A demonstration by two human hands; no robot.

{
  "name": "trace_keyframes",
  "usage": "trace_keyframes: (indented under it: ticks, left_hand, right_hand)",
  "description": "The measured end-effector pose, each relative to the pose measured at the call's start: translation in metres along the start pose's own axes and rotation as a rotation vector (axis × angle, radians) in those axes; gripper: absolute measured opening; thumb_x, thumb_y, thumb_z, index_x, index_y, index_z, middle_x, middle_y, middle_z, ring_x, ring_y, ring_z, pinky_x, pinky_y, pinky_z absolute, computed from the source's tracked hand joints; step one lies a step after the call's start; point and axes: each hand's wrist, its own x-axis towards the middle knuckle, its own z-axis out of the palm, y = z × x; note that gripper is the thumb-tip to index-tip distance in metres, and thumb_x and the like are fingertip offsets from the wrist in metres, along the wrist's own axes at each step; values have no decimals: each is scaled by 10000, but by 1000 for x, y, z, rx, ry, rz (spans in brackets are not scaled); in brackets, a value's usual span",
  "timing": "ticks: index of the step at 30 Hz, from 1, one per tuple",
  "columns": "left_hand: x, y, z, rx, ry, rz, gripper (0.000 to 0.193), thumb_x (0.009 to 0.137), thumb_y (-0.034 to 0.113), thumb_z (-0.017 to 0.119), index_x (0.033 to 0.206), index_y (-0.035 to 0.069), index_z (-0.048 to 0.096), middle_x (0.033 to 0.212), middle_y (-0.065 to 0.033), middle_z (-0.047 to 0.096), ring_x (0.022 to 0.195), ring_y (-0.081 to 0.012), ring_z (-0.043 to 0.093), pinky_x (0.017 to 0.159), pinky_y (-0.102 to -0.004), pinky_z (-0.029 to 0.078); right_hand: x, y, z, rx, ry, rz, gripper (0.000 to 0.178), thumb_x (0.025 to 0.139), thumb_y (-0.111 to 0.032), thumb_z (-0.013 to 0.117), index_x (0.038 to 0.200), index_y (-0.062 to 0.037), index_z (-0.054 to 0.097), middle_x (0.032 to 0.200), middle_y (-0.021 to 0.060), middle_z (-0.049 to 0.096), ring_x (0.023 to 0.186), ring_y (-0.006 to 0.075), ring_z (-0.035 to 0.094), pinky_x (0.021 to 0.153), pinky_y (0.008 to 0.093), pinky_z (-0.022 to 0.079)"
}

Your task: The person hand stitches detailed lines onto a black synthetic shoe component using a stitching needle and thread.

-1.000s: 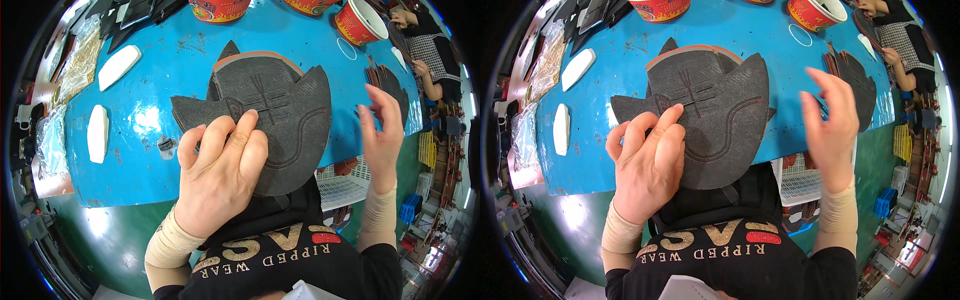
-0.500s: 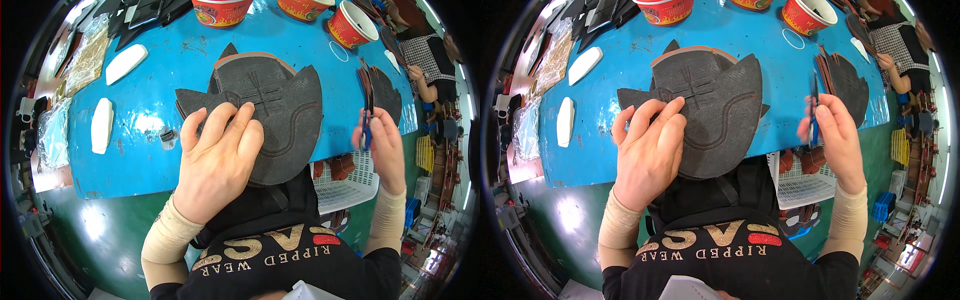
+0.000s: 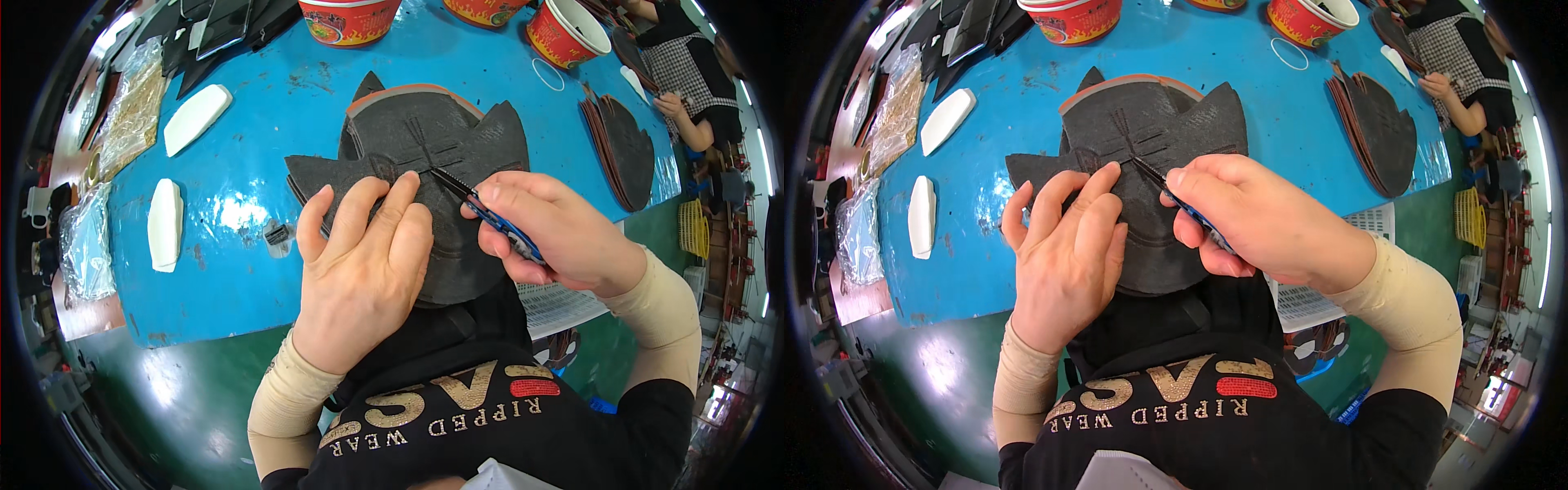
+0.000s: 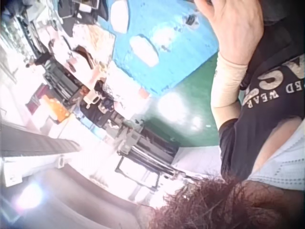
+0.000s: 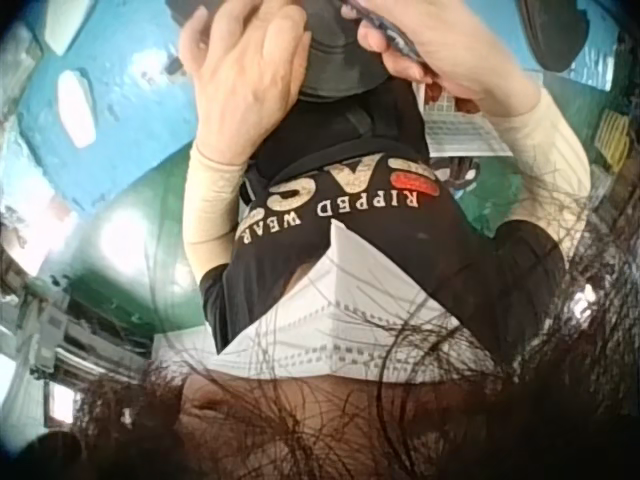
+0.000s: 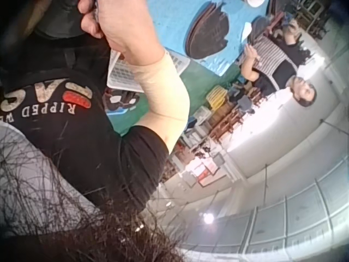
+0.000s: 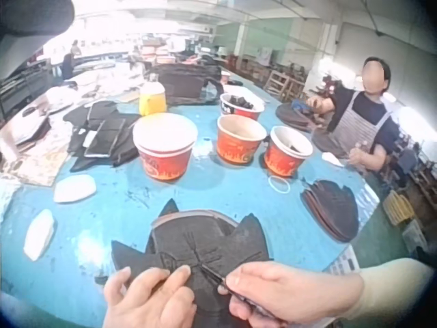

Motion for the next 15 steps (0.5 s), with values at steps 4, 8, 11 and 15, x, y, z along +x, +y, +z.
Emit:
trace_keyframes:
  ticks: [4, 8, 11, 15]
  left_hand:
    - [0, -2, 0, -16, -5, 4, 223, 777, 108, 680, 977, 96, 582, 1217, -32, 634, 1101, -205, 554, 1069, -453, 229]
    - [-1, -3, 2, -22, -1, 5, 224, 775, 116, 681, 976, 103, 583, 1216, -24, 633, 1092, -194, 556, 1076, -451, 219]
    - [1, -4, 3, 8, 35, 22, 141, 803, 150, 621, 934, 107, 593, 1136, -32, 657, 1050, -164, 569, 1064, -446, 263]
    - [1, -4, 1, -25, 0, 12, 224, 776, 116, 682, 977, 103, 585, 1203, -22, 635, 1091, -191, 555, 1079, -452, 219]
  right_hand:
    - [0, 0, 3, 6, 13, 3, 344, 993, -327, 485, 1015, 10, 552, 718, 36, 558, 446, 87, 471, 378, 219, 336]
    - [0, -3, 10, -72, 59, 4, 340, 996, -329, 482, 1001, 5, 543, 710, 32, 557, 460, 83, 482, 387, 219, 349]
    - [1, -5, 13, -149, 62, -2, 332, 1002, -323, 472, 974, 4, 521, 704, 31, 556, 469, 82, 491, 402, 224, 370]
    - [1, -5, 16, -220, 86, -30, 323, 1008, -300, 450, 940, 12, 496, 697, 38, 555, 472, 90, 498, 416, 244, 395]
